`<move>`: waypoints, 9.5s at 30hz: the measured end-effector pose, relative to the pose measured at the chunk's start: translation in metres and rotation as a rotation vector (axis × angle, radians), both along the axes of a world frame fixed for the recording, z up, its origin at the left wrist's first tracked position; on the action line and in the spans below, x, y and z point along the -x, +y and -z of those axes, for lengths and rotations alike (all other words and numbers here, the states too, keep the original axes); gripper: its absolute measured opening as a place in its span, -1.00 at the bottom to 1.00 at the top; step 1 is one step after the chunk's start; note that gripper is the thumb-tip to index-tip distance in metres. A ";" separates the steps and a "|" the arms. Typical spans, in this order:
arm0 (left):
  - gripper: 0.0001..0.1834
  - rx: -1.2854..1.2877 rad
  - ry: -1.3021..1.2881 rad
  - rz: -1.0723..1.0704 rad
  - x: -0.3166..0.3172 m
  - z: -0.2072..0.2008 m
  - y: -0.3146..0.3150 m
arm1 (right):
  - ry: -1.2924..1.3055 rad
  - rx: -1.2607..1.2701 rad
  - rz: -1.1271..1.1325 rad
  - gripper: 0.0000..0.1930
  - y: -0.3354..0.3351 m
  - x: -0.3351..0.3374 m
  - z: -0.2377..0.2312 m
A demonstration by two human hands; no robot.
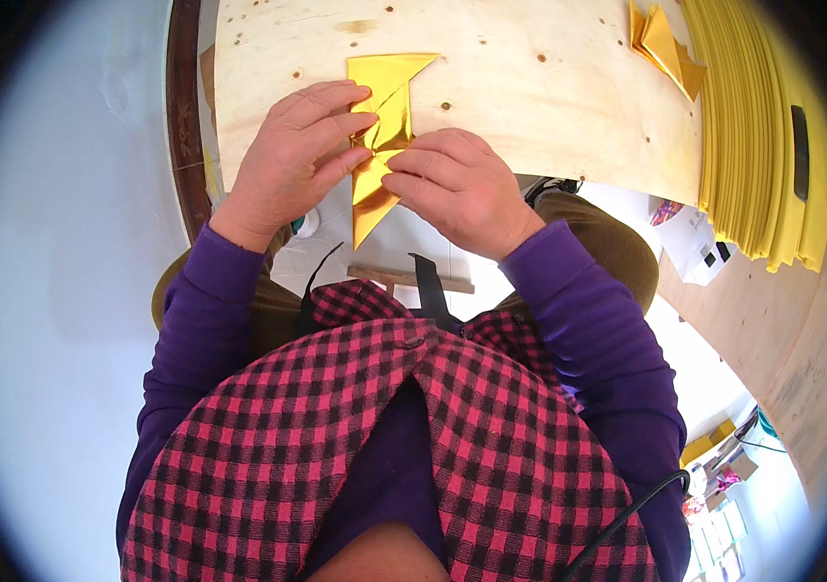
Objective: The person folds a single sheet of gold-colored paper by hand into a small triangular origami shape. They repeatedly crease and adjust the folds on a wooden table, then place the finished piece aside.
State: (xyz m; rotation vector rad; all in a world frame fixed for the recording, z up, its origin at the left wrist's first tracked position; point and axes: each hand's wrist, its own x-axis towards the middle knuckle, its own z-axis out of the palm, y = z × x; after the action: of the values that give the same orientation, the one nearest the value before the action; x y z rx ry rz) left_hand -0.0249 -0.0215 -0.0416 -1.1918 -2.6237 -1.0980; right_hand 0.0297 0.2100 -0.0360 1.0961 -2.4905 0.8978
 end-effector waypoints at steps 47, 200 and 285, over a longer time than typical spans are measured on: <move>-0.68 -0.116 -0.445 0.104 0.006 -0.012 -0.011 | -0.798 0.264 0.238 -0.86 -0.009 0.013 -0.024; -0.61 0.086 -0.214 -0.176 -0.010 -0.006 0.018 | -0.774 0.058 0.477 -0.81 0.010 0.005 -0.031; -0.73 -0.044 -0.308 0.003 -0.001 -0.009 0.006 | -0.889 0.068 0.386 -0.91 0.001 0.005 -0.029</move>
State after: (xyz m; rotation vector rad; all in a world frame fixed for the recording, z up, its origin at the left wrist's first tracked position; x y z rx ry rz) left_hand -0.0244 -0.0157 -0.0329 -1.0956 -2.7970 -1.4362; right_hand 0.0249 0.2107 -0.0070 0.1360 -3.1256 1.5589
